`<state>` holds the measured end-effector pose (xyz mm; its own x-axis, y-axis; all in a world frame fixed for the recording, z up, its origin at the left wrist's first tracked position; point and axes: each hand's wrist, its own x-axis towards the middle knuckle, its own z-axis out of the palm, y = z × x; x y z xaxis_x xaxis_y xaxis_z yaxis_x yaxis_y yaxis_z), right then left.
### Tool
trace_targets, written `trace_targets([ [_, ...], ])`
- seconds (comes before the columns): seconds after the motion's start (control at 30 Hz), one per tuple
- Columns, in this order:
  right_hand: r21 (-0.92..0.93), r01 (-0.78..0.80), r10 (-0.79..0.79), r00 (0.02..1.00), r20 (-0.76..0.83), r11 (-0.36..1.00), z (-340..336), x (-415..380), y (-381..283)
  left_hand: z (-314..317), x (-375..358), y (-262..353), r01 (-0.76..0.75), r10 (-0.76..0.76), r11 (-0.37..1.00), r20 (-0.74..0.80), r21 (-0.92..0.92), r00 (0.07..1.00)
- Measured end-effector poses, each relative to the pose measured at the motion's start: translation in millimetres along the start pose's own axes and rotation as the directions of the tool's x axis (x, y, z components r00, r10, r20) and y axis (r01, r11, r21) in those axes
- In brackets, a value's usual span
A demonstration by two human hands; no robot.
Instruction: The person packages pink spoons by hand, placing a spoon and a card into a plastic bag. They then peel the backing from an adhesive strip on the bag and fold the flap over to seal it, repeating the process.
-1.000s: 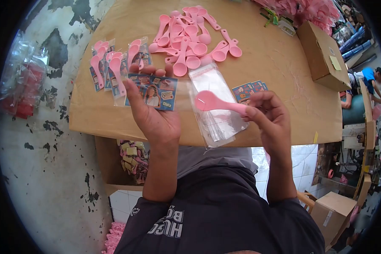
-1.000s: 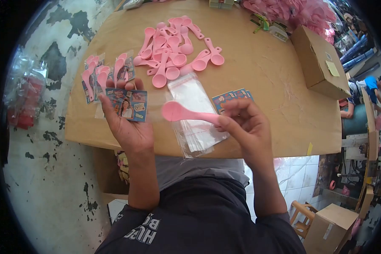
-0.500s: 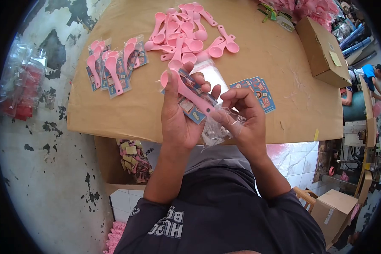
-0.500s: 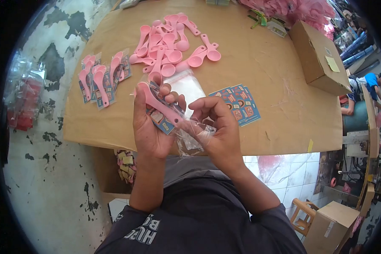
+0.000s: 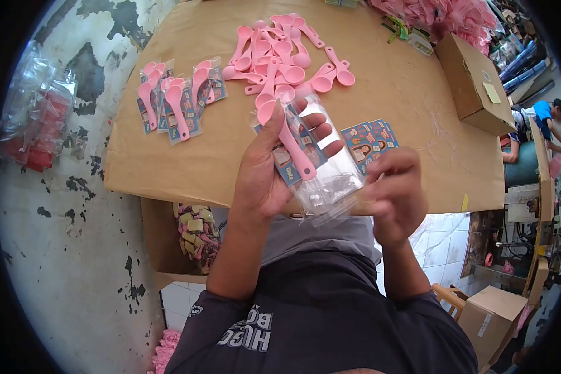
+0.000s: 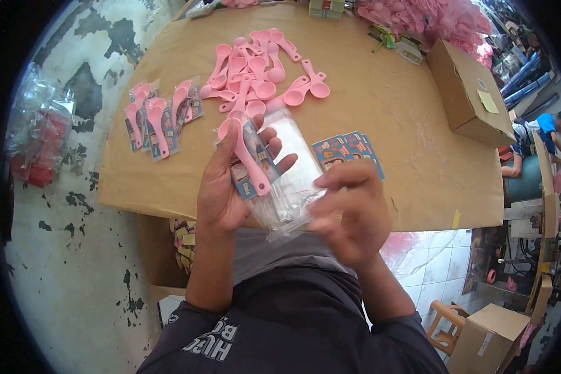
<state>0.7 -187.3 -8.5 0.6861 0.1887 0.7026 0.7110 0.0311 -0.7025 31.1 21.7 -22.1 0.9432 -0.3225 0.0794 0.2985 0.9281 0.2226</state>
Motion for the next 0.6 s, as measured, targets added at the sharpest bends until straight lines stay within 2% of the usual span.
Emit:
trace_targets([
  [0.03, 0.001, 0.002, -0.002, 1.000, -0.001, 1.000, 1, 1, 1, 3, -1, 0, -0.001, 0.001, 1.000, 0.001, 0.002, 1.000],
  [0.1, 0.021, -0.175, 0.175, 0.963, -0.205, 0.984, 5, 12, 2, 18, -2, -1, 0.011, -0.006, 0.997, -0.065, 0.074, 0.998],
  [0.13, -0.082, -0.195, 0.181, 0.970, -0.160, 0.977, 6, 16, 2, 27, -2, -2, 0.004, 0.000, 0.997, -0.052, 0.080, 0.999],
  [0.17, -0.079, -0.179, 0.165, 0.974, -0.155, 0.981, 5, 23, 1, 36, -2, -3, 0.018, -0.009, 0.994, -0.081, 0.104, 0.997],
  [0.2, -0.355, -0.027, 0.032, 0.999, 0.009, 0.935, 3, 30, 1, 40, -3, -3, 0.029, -0.015, 0.992, -0.115, 0.126, 0.993],
  [0.23, -0.574, 0.156, -0.049, 0.979, 0.198, 0.804, 3, 34, 1, 38, -2, -2, 0.018, -0.003, 0.991, -0.113, 0.130, 0.994],
  [0.27, -0.610, 0.225, -0.093, 0.966, 0.240, 0.760, 9, 35, 4, 32, -2, -2, 0.034, -0.021, 0.988, -0.085, 0.148, 0.996],
  [0.33, -0.569, 0.230, -0.086, 0.960, 0.268, 0.789, 17, 37, 2, 26, -9, -5, 0.117, -0.105, 0.978, -0.074, 0.172, 0.992],
  [0.37, -0.533, 0.245, -0.095, 0.951, 0.294, 0.810, 19, 39, 0, 26, -12, -8, 0.124, -0.112, 0.978, -0.082, 0.169, 0.990],
  [0.43, -0.514, 0.220, -0.090, 0.960, 0.265, 0.829, 19, 42, -2, 28, -12, -13, 0.099, -0.066, 0.952, -0.121, 0.289, 0.990],
  [0.5, -0.268, 0.069, -0.024, 0.986, 0.165, 0.961, 18, 42, 1, 20, -10, -13, 0.089, -0.064, 0.969, -0.117, 0.231, 0.991],
  [0.53, -0.156, 0.076, -0.037, 0.971, 0.236, 0.985, 3, 42, 8, 18, -9, -12, -0.006, 0.063, 0.933, -0.144, 0.361, 0.988],
  [0.57, -0.161, 0.074, -0.036, 0.972, 0.230, 0.984, 4, 38, 9, 18, -8, -11, -0.093, 0.188, 0.868, -0.152, 0.487, 0.970],
  [0.6, -0.095, -0.090, 0.102, 0.987, 0.126, 0.991, 6, 34, 8, 21, -10, -4, -0.099, 0.189, 0.852, -0.125, 0.515, 0.974],
])
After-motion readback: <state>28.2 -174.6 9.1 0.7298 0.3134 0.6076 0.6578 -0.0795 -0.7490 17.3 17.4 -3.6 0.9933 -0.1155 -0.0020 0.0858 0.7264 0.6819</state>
